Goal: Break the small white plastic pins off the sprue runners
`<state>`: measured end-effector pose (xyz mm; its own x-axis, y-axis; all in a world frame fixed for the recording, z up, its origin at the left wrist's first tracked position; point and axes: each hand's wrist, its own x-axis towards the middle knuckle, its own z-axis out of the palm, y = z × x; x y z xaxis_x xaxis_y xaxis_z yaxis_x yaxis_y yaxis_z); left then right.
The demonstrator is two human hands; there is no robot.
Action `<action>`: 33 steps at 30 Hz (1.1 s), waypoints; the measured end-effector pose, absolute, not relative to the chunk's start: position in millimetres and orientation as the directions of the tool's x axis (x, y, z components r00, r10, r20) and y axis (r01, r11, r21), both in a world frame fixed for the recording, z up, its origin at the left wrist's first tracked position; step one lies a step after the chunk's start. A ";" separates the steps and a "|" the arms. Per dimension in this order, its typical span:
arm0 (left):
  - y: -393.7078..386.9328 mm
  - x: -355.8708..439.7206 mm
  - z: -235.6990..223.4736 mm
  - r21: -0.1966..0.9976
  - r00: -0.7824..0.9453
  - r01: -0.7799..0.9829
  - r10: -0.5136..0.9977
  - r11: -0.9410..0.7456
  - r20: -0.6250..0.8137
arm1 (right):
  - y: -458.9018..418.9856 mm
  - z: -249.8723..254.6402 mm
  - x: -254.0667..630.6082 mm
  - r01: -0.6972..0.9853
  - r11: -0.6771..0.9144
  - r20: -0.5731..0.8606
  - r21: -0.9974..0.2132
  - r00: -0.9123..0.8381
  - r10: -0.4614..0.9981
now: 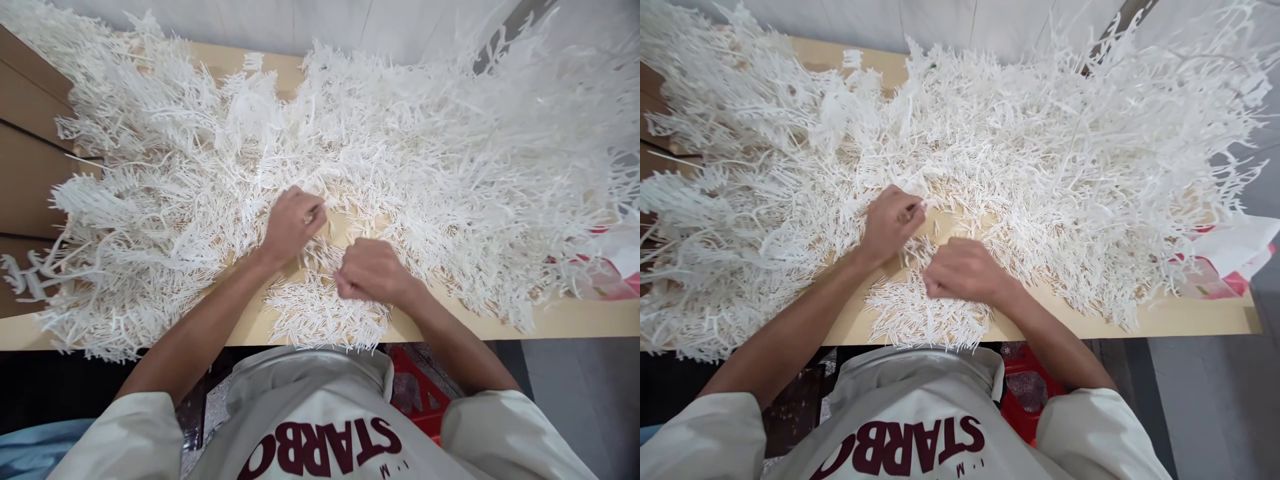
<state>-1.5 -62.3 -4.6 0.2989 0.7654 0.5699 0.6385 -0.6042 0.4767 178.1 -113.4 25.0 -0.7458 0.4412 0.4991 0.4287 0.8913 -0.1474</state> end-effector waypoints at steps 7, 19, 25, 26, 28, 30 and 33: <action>-63.7 -7.4 3.3 0.563 0.358 0.524 0.765 -0.639 0.536 | -107.4 23.8 175.6 0.556 0.620 0.503 -0.554 -0.369 0.781; -68.5 -3.2 -3.7 0.155 0.612 0.533 0.505 -0.832 0.608 | -96.1 26.1 183.0 0.580 0.279 0.127 -0.766 -0.288 0.949; -69.3 -0.3 -5.7 0.296 0.546 0.547 0.602 -0.783 0.582 | -98.6 24.4 178.2 0.703 0.352 0.201 -0.618 -0.292 0.935; -69.4 -0.1 -5.7 0.335 0.531 0.535 0.617 -0.776 0.581 | -99.2 24.9 177.6 0.711 0.355 0.203 -0.608 -0.293 0.934; -69.6 0.1 -5.3 0.386 0.515 0.523 0.642 -0.760 0.568 | -100.0 26.7 177.2 0.703 0.356 0.200 -0.615 -0.298 0.934; -70.4 0.6 -4.7 0.413 0.511 0.528 0.666 -0.742 0.543 | -99.7 28.6 177.9 0.679 0.351 0.182 -0.644 -0.311 0.933; -72.8 2.7 -5.0 0.438 0.509 0.535 0.689 -0.723 0.515 | -96.7 29.6 181.0 0.636 0.330 0.137 -0.697 -0.334 0.933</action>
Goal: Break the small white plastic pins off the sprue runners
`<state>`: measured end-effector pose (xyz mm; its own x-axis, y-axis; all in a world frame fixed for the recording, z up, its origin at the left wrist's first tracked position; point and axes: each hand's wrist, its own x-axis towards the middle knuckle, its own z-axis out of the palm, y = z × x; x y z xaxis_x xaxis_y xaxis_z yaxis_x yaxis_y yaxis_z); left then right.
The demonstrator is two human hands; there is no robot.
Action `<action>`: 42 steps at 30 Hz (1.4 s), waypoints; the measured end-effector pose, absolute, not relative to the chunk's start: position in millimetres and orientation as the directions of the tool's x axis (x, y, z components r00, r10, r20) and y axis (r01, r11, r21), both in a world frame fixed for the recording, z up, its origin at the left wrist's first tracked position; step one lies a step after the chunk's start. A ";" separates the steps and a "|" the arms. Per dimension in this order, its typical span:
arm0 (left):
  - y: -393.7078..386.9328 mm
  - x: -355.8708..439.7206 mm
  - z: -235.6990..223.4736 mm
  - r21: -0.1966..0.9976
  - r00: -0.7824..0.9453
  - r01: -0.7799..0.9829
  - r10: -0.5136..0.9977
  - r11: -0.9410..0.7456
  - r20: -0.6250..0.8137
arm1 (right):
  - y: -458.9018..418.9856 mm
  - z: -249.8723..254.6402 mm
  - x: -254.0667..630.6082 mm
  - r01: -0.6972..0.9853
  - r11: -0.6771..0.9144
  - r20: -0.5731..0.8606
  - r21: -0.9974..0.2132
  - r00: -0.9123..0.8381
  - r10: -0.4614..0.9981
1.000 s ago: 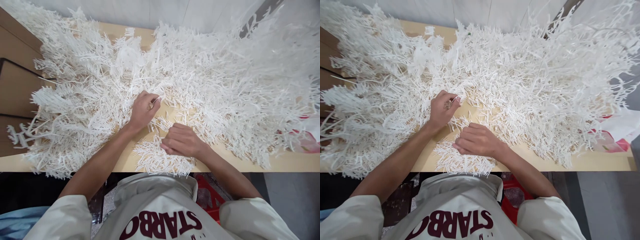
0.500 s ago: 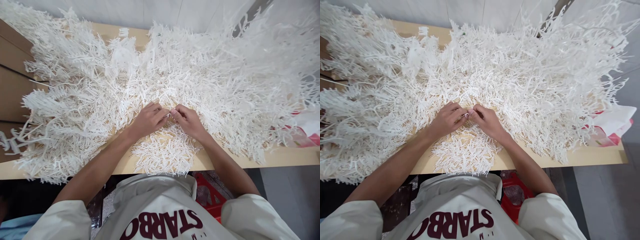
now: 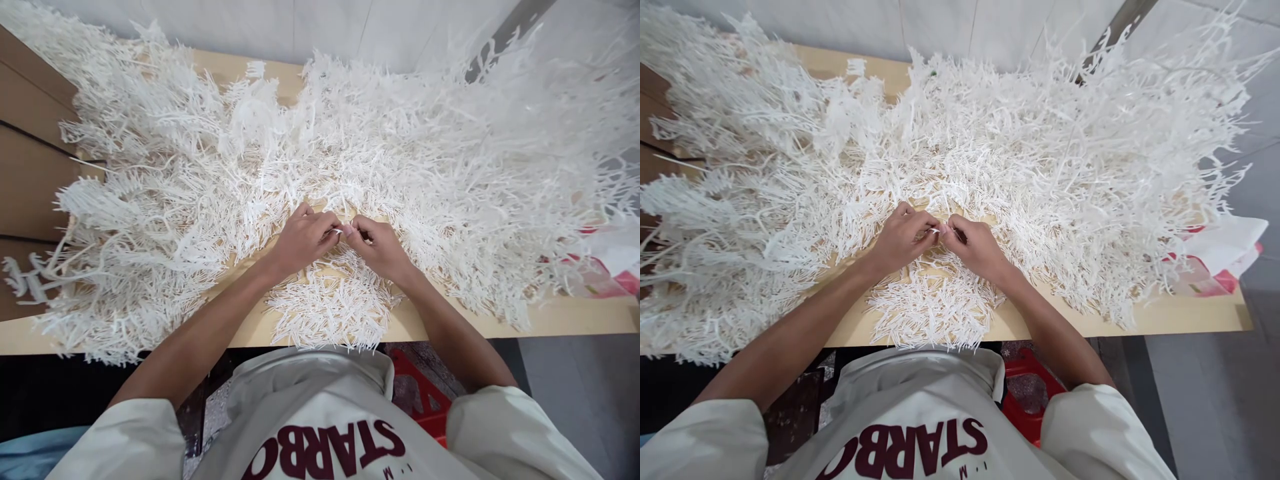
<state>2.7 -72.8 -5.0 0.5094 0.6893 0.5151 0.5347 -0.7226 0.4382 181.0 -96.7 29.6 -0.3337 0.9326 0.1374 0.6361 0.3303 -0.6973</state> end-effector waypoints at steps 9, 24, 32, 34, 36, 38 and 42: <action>-59.9 -7.3 -0.6 0.676 0.163 0.577 0.876 -0.458 0.454 | -108.0 33.8 178.6 0.439 0.406 0.023 -0.801 -0.656 0.755; -75.6 0.7 4.8 0.581 0.584 0.414 0.694 -0.701 0.421 | -91.5 24.6 188.2 0.698 0.485 0.313 -0.527 -0.370 0.874; -74.6 2.5 -6.3 0.248 0.564 0.537 0.562 -0.806 0.606 | -95.4 26.8 191.5 0.698 0.654 0.326 -0.291 -0.570 0.754; -76.6 4.8 -7.1 0.236 0.546 0.547 0.556 -0.803 0.627 | -95.2 27.5 192.7 0.693 0.682 0.360 -0.234 -0.589 0.723; -79.8 8.0 -7.1 0.255 0.522 0.553 0.569 -0.793 0.636 | -94.3 28.7 194.0 0.692 0.697 0.391 -0.187 -0.598 0.699; -82.7 11.1 -6.6 0.284 0.497 0.555 0.585 -0.782 0.641 | -93.0 29.6 194.8 0.692 0.704 0.415 -0.160 -0.600 0.684; -77.4 9.0 -5.3 0.452 0.433 0.529 0.686 -0.718 0.584 | -97.8 27.0 188.9 0.678 0.717 0.462 -0.164 -0.589 0.663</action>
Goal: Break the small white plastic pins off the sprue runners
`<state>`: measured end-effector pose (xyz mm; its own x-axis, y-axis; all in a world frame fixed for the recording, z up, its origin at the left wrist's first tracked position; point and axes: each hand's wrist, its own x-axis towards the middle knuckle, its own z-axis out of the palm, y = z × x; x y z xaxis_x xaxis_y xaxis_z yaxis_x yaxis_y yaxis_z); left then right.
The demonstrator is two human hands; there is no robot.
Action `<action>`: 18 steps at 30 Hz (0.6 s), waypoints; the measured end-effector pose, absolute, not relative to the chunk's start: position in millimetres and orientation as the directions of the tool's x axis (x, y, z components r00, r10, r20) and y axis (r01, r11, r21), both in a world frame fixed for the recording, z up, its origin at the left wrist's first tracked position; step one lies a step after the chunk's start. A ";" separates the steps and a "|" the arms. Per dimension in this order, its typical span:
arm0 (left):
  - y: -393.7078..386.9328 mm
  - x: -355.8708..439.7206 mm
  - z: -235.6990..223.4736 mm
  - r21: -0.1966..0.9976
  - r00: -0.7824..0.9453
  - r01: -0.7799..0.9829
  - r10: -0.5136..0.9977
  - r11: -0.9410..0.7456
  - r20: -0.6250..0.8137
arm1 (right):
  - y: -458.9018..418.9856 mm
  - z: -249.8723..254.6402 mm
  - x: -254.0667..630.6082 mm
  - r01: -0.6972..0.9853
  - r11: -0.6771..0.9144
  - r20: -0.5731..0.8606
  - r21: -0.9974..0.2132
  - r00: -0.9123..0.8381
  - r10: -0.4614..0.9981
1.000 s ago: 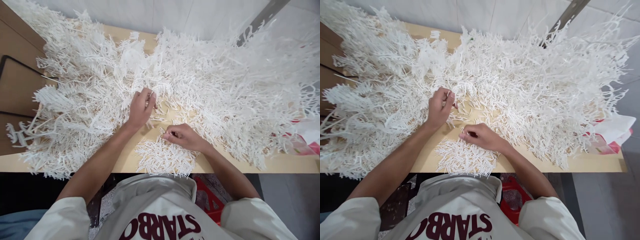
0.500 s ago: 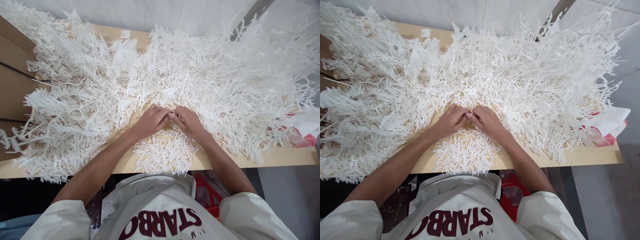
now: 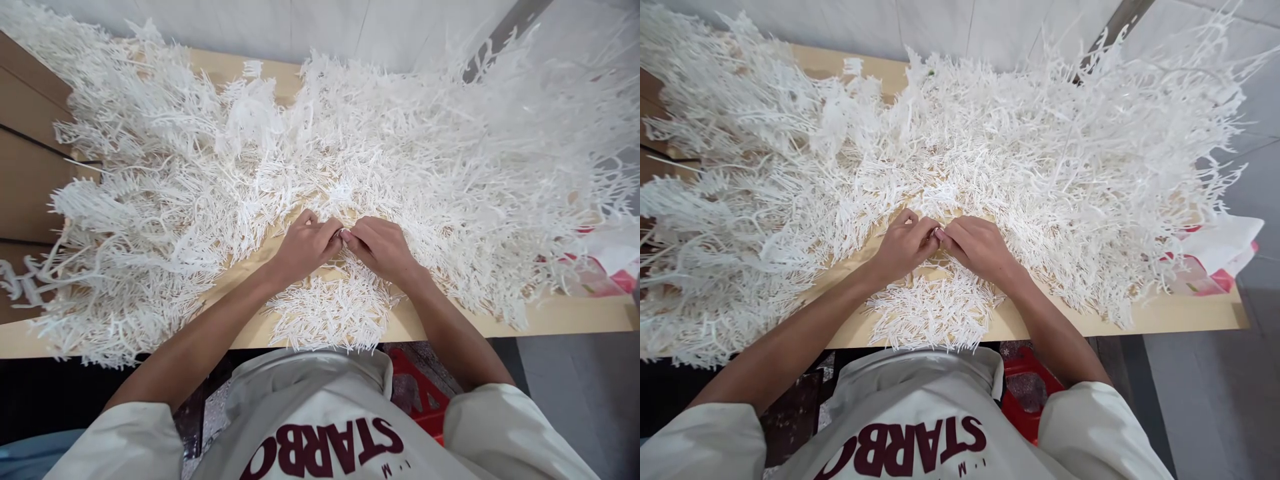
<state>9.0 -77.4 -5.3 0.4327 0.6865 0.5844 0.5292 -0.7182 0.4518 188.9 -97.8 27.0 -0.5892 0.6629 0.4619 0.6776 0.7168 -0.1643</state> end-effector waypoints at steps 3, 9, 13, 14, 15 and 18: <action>-62.9 -2.2 -3.4 0.795 0.173 0.444 0.910 -0.414 0.377 | -111.7 21.0 177.1 0.527 0.830 0.497 -0.183 -0.678 0.541; -57.5 -10.6 4.5 0.939 0.184 0.192 0.950 -0.285 0.251 | -114.5 16.1 174.3 0.560 0.793 0.633 -0.238 -0.530 0.564; -70.2 -3.0 7.7 0.893 0.312 0.277 0.912 -0.356 0.267 | -98.7 23.8 181.7 0.781 0.421 0.472 -0.461 -0.185 0.862; -72.4 -1.9 7.9 0.872 0.341 0.298 0.896 -0.389 0.283 | -96.9 25.2 182.3 0.778 0.398 0.422 -0.486 -0.190 0.886; -74.1 -1.3 8.1 0.847 0.369 0.316 0.878 -0.427 0.305 | -96.2 25.9 182.4 0.757 0.416 0.384 -0.504 -0.235 0.893; -76.6 -0.9 9.0 0.773 0.448 0.351 0.820 -0.528 0.356 | -97.9 25.5 181.4 0.677 0.511 0.350 -0.530 -0.373 0.859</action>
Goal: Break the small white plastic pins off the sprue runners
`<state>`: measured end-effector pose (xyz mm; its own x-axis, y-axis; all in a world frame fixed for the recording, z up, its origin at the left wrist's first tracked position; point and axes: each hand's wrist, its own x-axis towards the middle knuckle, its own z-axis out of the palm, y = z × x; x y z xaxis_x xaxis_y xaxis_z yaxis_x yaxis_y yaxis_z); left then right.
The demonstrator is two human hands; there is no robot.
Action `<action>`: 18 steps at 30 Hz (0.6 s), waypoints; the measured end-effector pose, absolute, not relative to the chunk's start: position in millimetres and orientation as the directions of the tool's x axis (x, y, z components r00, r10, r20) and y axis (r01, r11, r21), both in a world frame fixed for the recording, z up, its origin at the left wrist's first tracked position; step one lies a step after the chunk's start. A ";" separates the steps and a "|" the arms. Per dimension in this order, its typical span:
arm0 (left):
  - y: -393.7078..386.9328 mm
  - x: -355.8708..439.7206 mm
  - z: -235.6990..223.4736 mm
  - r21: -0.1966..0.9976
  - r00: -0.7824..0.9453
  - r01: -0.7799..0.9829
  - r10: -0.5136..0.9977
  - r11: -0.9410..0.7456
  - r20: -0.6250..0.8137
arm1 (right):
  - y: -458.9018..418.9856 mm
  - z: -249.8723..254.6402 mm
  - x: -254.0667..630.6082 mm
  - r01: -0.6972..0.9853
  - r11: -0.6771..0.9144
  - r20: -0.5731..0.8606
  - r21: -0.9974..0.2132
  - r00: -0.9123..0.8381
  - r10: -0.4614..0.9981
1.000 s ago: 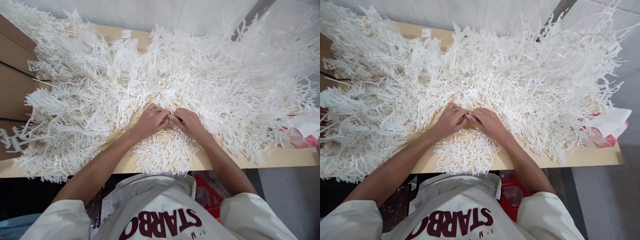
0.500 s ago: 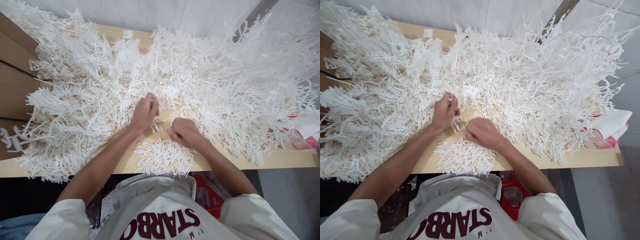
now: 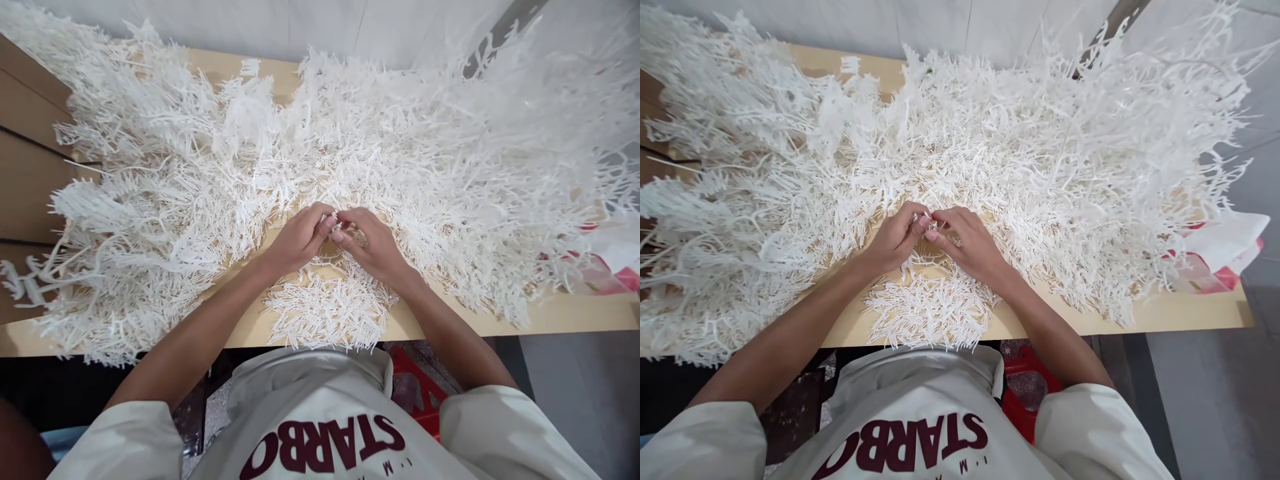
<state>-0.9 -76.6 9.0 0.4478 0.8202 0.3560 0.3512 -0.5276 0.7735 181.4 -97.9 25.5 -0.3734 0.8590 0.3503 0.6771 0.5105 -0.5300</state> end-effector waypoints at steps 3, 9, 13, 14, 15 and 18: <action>-77.5 -0.7 9.3 0.732 0.492 0.378 0.793 -0.567 0.361 | -98.8 25.5 182.5 0.661 0.572 0.371 -0.486 -0.436 0.820; -75.1 1.2 2.9 0.639 0.546 0.446 0.757 -0.626 0.360 | -98.0 21.9 184.9 0.677 0.685 0.416 -0.272 -0.559 0.717; -67.9 -1.3 1.8 0.816 0.420 0.396 0.873 -0.421 0.246 | -112.7 18.4 174.3 0.493 0.852 0.558 -0.175 -0.663 0.498; -66.2 -2.4 2.4 0.871 0.358 0.352 0.909 -0.342 0.212 | -117.0 19.0 171.3 0.425 0.892 0.581 -0.154 -0.691 0.429; -65.0 -3.5 3.0 0.912 0.303 0.301 0.935 -0.278 0.185 | -120.4 20.2 169.0 0.382 0.915 0.596 -0.126 -0.708 0.378; -65.2 -5.5 5.0 0.949 0.258 0.214 0.951 -0.230 0.172 | -121.3 25.3 167.8 0.516 0.839 0.651 -0.170 -0.581 0.489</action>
<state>-5.5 -65.2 5.0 0.2575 0.9509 0.1718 0.2143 -0.2296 0.9494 167.8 -121.3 25.3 -0.5807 0.4891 0.6508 0.5164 0.8393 -0.1700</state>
